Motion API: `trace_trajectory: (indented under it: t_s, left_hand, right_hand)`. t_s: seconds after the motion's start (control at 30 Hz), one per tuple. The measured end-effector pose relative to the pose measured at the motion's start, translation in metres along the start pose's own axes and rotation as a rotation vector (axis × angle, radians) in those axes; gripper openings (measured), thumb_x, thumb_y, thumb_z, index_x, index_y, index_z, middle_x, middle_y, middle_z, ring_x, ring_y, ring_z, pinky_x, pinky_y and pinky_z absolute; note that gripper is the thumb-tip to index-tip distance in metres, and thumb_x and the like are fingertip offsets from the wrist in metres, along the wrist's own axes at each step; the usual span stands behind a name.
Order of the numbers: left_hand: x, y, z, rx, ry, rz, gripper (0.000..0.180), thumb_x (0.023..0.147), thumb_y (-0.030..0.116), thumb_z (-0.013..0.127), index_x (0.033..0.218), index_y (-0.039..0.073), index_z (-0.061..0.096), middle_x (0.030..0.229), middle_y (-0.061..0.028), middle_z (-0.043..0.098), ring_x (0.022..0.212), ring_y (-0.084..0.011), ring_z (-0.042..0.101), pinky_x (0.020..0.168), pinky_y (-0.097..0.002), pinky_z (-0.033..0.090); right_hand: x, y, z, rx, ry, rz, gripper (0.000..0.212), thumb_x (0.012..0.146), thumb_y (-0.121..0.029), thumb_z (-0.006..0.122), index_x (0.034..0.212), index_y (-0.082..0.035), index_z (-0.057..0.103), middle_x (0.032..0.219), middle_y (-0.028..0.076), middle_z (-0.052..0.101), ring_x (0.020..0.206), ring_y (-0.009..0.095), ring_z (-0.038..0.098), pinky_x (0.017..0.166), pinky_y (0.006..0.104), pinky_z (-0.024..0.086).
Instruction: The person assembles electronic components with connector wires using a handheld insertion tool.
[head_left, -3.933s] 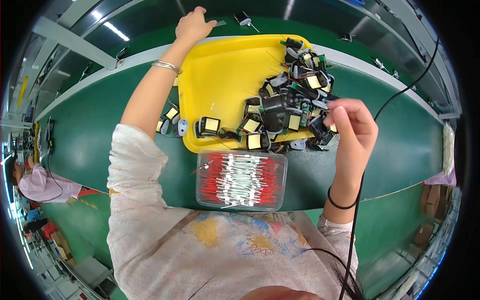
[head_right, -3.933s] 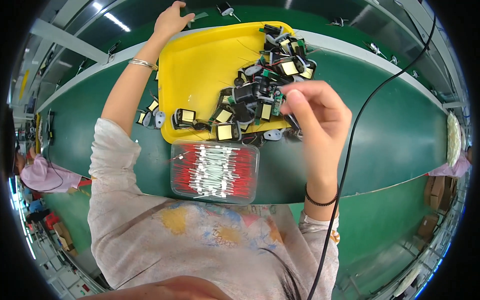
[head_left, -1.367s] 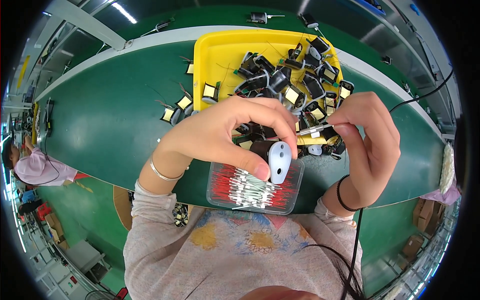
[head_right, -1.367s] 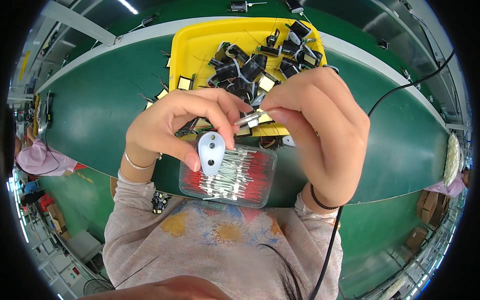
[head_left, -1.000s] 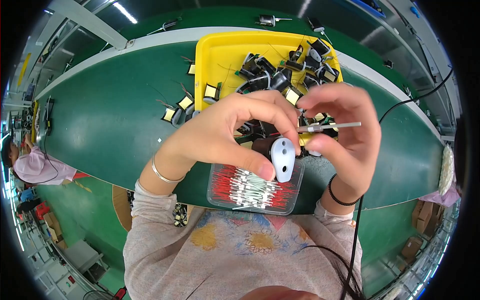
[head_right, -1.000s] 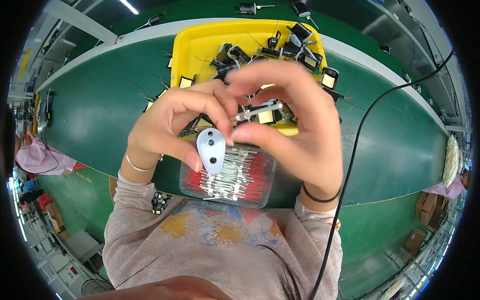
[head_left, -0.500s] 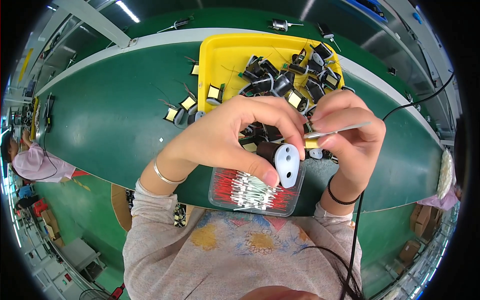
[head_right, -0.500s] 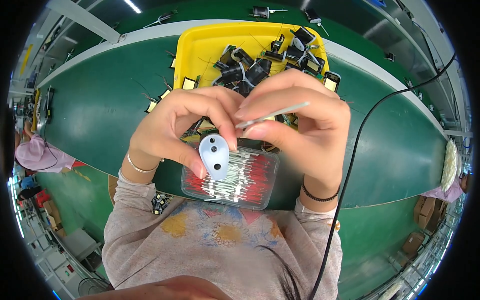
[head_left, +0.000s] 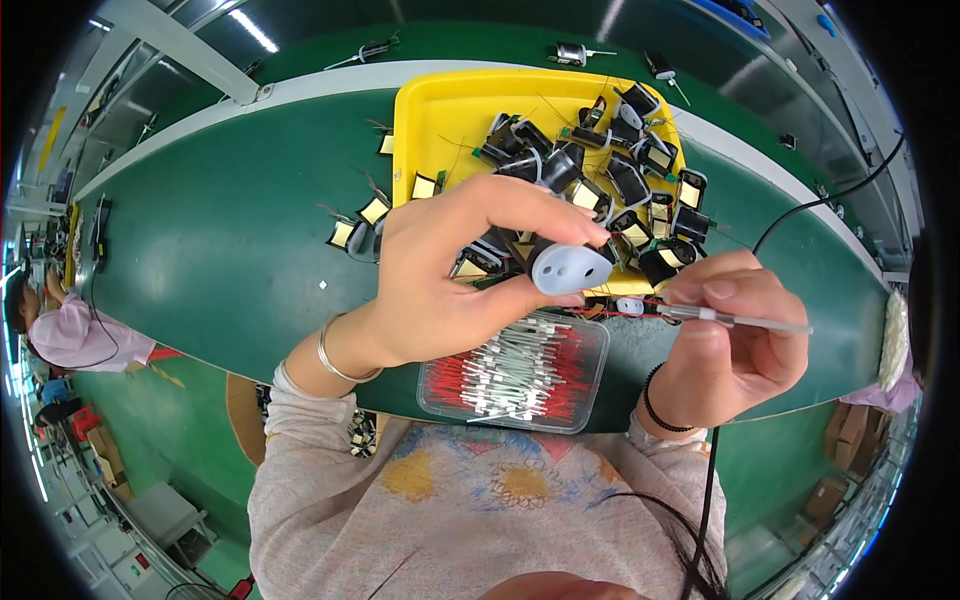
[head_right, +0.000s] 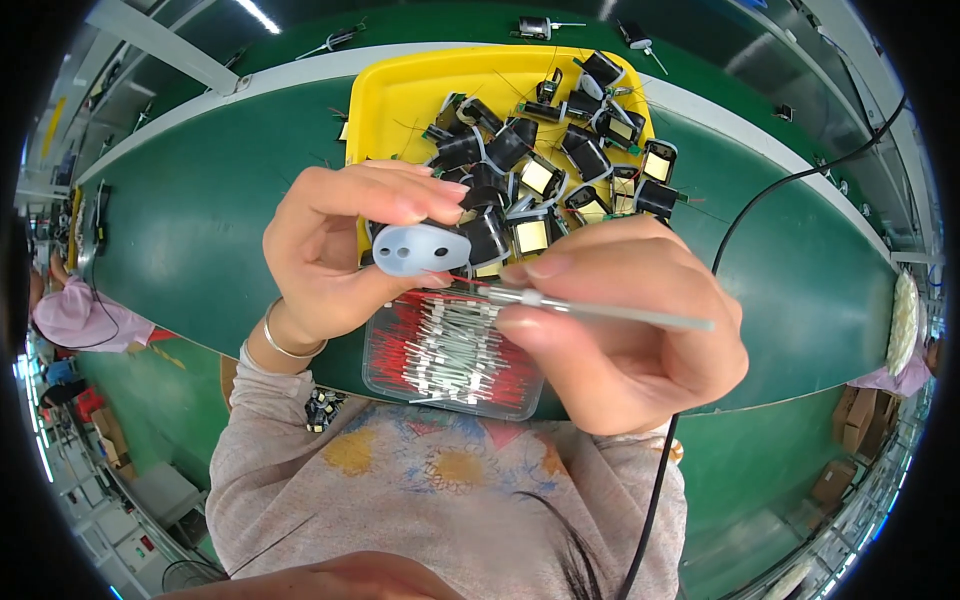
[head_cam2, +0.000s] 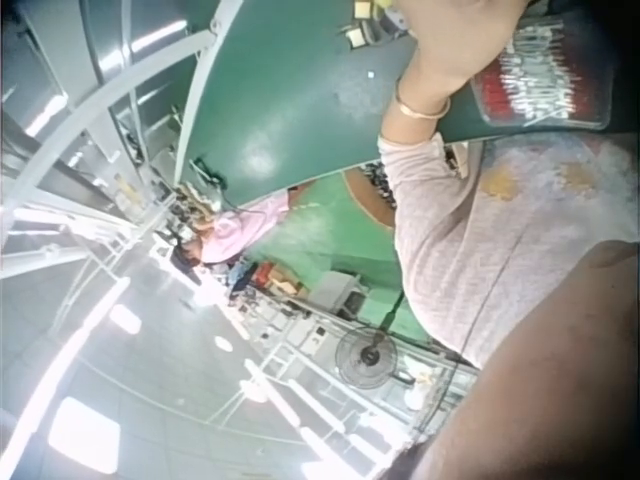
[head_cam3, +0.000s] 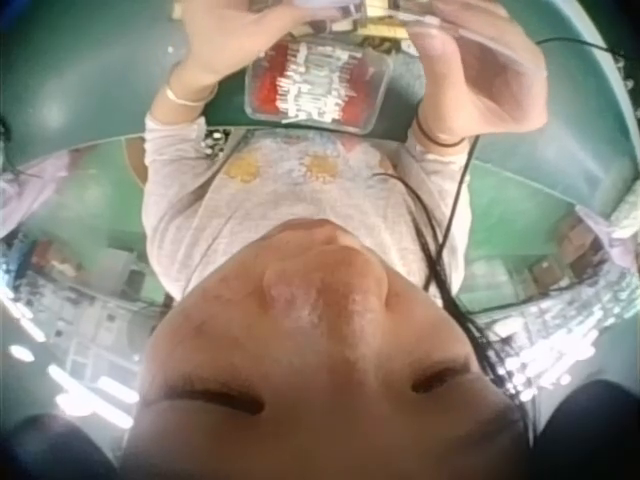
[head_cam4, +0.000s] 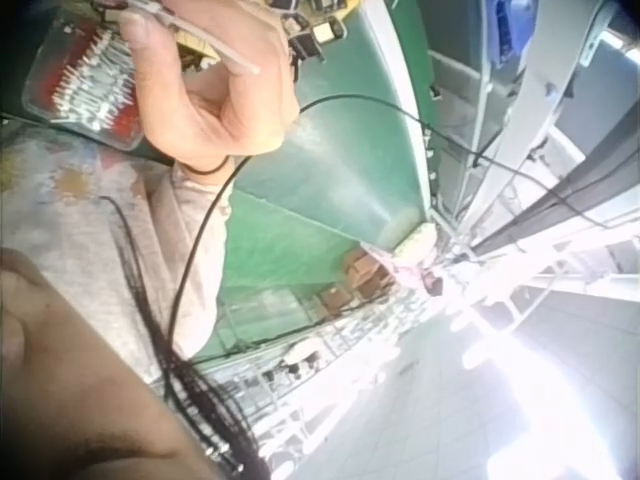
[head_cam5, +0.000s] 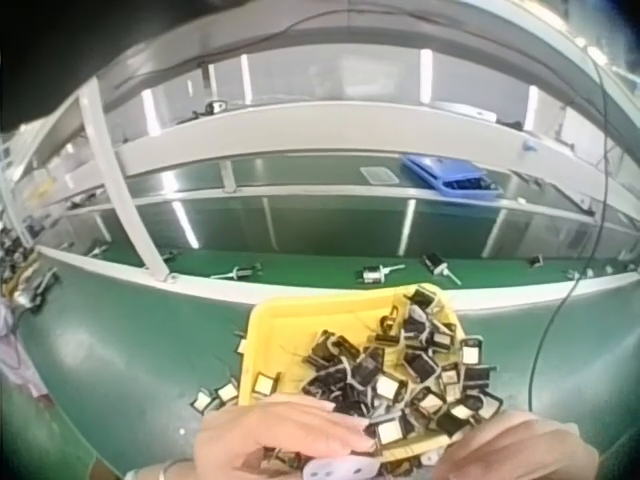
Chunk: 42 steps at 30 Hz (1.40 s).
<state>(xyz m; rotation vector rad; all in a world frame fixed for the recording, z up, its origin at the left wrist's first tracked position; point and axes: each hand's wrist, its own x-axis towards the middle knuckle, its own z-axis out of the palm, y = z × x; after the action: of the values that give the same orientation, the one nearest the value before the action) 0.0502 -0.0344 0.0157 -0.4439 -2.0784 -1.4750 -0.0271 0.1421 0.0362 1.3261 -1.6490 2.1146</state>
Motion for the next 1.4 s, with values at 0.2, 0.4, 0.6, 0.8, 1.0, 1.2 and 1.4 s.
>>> trace_trajectory:
  t_s: [0.2, 0.4, 0.6, 0.8, 1.0, 1.2, 1.4]
  left_hand:
    - [-0.0008, -0.001, -0.0001, 0.146, -0.026, 0.073, 0.042, 0.063, 0.002, 0.076, 0.095, 0.003, 0.049, 0.09, -0.015, 0.064, 0.091, -0.0295, 0.062, 0.089, -0.043, 0.04]
    - [-0.0007, -0.0009, 0.0001, 0.185, -0.036, 0.071, 0.041, 0.064, 0.002, 0.075, 0.095, 0.004, 0.048, 0.09, -0.0147, 0.064, 0.091, -0.0291, 0.062, 0.09, -0.0437, 0.039]
    - [-0.0018, 0.0003, 0.0002, 0.238, -0.037, 0.074, 0.042, 0.064, 0.001, 0.075, 0.095, 0.004, 0.048, 0.09, -0.0157, 0.064, 0.091, -0.029, 0.062, 0.091, -0.0432, 0.037]
    - [-0.0027, -0.0002, 0.0068, 0.23, 0.142, 0.032, 0.026, 0.064, 0.004, 0.072, 0.088, 0.006, 0.061, 0.088, -0.0043, 0.067, 0.084, -0.0162, 0.064, 0.084, -0.0334, 0.042]
    - [-0.0005, 0.0031, 0.0059, 0.273, 0.147, 0.016, 0.028, 0.064, 0.006, 0.074, 0.088, 0.006, 0.061, 0.088, -0.0042, 0.067, 0.083, -0.0161, 0.064, 0.082, -0.0329, 0.041]
    - [-0.0016, 0.0028, 0.0052, 0.302, 0.151, 0.024, 0.028, 0.065, 0.005, 0.074, 0.089, 0.006, 0.06, 0.087, -0.0044, 0.067, 0.081, -0.0161, 0.064, 0.08, -0.0321, 0.041]
    - [-0.0003, 0.0028, 0.0057, 0.316, 0.154, 0.054, 0.027, 0.065, 0.005, 0.074, 0.088, 0.005, 0.06, 0.086, -0.005, 0.067, 0.08, -0.0161, 0.065, 0.076, -0.0305, 0.041]
  right_hand:
    - [0.0015, 0.0034, 0.0038, -0.119, -0.01, -0.062, 0.021, 0.07, -0.005, 0.065, 0.083, 0.004, 0.052, 0.066, 0.013, 0.055, 0.059, 0.021, 0.053, 0.05, 0.0258, 0.044]
    - [0.0004, 0.0013, 0.0018, -0.145, -0.034, -0.048, 0.022, 0.069, -0.004, 0.066, 0.085, 0.004, 0.052, 0.068, 0.015, 0.056, 0.061, 0.021, 0.054, 0.051, 0.0255, 0.044]
    - [-0.0011, -0.0027, 0.0037, -0.254, -0.048, -0.103, 0.021, 0.07, 0.0, 0.066, 0.085, 0.004, 0.052, 0.07, 0.015, 0.056, 0.064, 0.022, 0.055, 0.054, 0.0275, 0.046]
    - [0.0034, -0.0042, 0.0047, -0.38, -0.151, -0.256, 0.026, 0.065, 0.005, 0.068, 0.087, 0.004, 0.054, 0.073, 0.014, 0.058, 0.065, 0.025, 0.058, 0.055, 0.0311, 0.049]
    - [0.0044, -0.0054, 0.0011, -0.41, -0.224, -0.345, 0.036, 0.058, 0.006, 0.072, 0.09, 0.005, 0.056, 0.076, 0.014, 0.06, 0.066, 0.027, 0.06, 0.055, 0.0309, 0.049]
    - [0.0029, -0.0036, 0.0025, -0.404, -0.236, -0.341, 0.038, 0.057, 0.003, 0.074, 0.091, 0.004, 0.056, 0.077, 0.015, 0.061, 0.065, 0.026, 0.061, 0.054, 0.0299, 0.049]
    - [0.0028, -0.0048, 0.0024, -0.413, -0.231, -0.334, 0.039, 0.056, 0.004, 0.075, 0.09, 0.004, 0.056, 0.075, 0.014, 0.061, 0.064, 0.026, 0.061, 0.054, 0.0297, 0.049]
